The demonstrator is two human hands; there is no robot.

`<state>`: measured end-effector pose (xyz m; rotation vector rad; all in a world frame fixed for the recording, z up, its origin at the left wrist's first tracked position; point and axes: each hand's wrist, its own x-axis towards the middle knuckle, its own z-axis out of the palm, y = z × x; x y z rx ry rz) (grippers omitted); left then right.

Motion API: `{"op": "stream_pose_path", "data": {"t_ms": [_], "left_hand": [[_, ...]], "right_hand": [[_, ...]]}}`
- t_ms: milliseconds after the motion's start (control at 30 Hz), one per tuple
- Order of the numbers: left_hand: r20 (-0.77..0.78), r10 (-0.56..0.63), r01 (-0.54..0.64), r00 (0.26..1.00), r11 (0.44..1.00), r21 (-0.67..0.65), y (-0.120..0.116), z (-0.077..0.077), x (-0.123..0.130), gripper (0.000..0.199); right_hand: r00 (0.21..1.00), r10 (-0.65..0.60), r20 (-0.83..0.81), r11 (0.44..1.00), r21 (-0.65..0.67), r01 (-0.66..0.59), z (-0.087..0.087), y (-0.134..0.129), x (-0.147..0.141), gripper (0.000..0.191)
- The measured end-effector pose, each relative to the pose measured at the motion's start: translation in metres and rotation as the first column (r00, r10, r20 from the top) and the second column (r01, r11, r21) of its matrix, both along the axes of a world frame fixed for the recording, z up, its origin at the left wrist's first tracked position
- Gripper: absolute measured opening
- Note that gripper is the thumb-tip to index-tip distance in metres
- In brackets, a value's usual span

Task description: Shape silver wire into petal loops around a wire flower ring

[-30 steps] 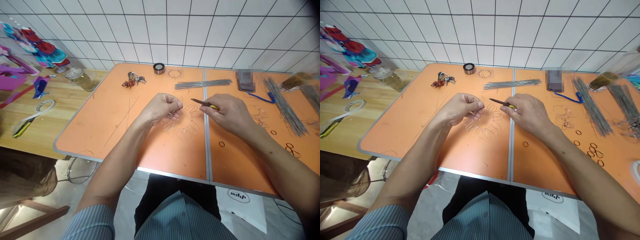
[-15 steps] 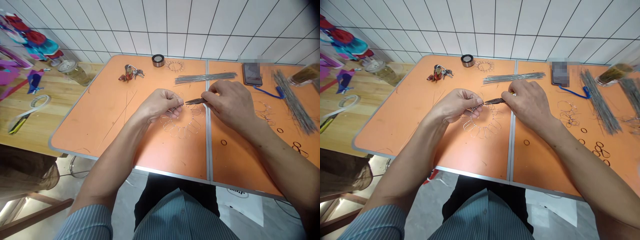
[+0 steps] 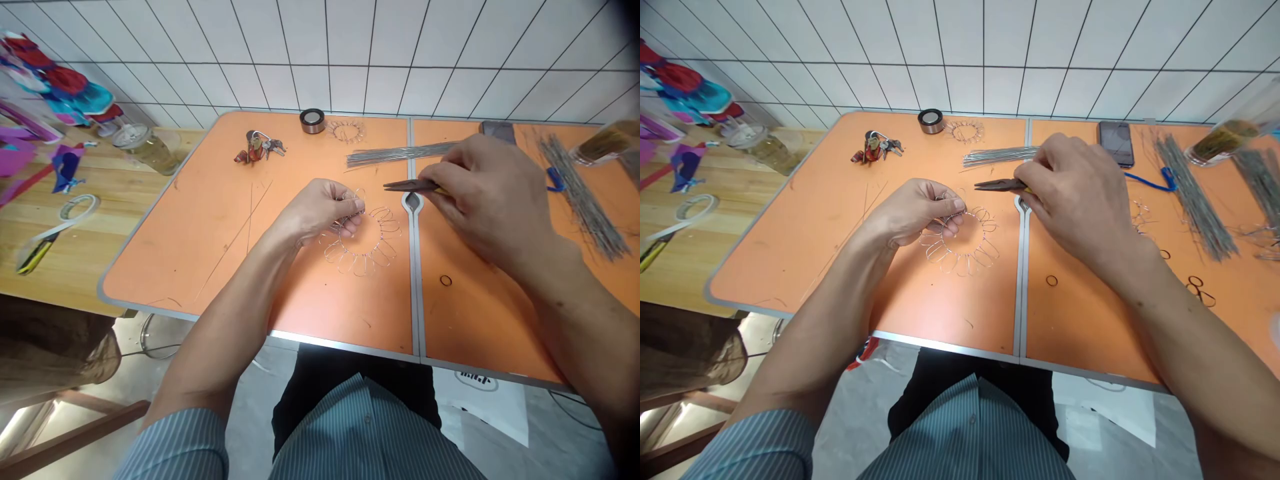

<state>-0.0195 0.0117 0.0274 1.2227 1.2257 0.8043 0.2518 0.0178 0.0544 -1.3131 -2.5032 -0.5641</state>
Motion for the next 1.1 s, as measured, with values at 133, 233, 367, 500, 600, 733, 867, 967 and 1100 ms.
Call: {"op": "stream_pose_path", "data": {"t_ms": [133,233,367,500,600,733,867,967,1100], "left_hand": [[0.03,0.021,-0.021,0.999,1.0,0.022,0.001,-0.002,0.002,0.033],[0.063,0.059,-0.061,0.996,0.997,0.038,0.0,-0.002,0.005,0.034],[0.104,0.094,-0.099,0.99,0.994,0.044,0.0,-0.002,0.007,0.032],[0.115,0.064,-0.068,0.991,0.997,0.03,0.0,-0.001,0.006,0.032],[0.106,0.025,-0.026,0.994,1.0,0.01,-0.001,0.002,0.006,0.032],[0.083,-0.013,0.013,0.996,1.0,-0.001,-0.003,0.003,0.006,0.031],[0.089,-0.035,0.034,0.995,0.999,0.011,-0.003,0.003,0.006,0.033],[0.094,-0.041,0.04,0.995,0.999,0.008,-0.003,0.003,0.006,0.034],[0.099,-0.042,0.042,0.994,0.999,0.004,-0.002,0.001,0.004,0.034]], "right_hand": [[0.999,0.04,0.008,0.999,0.025,-0.04,-0.004,-0.029,-0.01,0.043],[0.996,0.044,0.077,0.999,0.021,-0.045,-0.011,-0.044,-0.022,0.046],[0.998,0.003,0.07,1.0,0.003,-0.003,-0.008,-0.05,-0.025,0.044],[0.998,-0.055,-0.008,0.996,0.073,0.056,0.011,-0.036,-0.01,0.053],[0.999,-0.039,-0.009,0.999,-0.009,0.039,0.023,-0.014,-0.001,0.05],[0.995,0.055,0.079,0.991,-0.128,-0.044,0.028,0.01,-0.001,0.045],[0.991,0.131,0.001,0.974,-0.187,-0.129,0.027,0.019,-0.008,0.036],[0.987,0.159,0.021,0.968,-0.199,-0.152,0.027,0.02,-0.013,0.036],[0.985,0.173,-0.006,0.957,-0.237,-0.169,0.024,0.023,-0.016,0.034]]}}
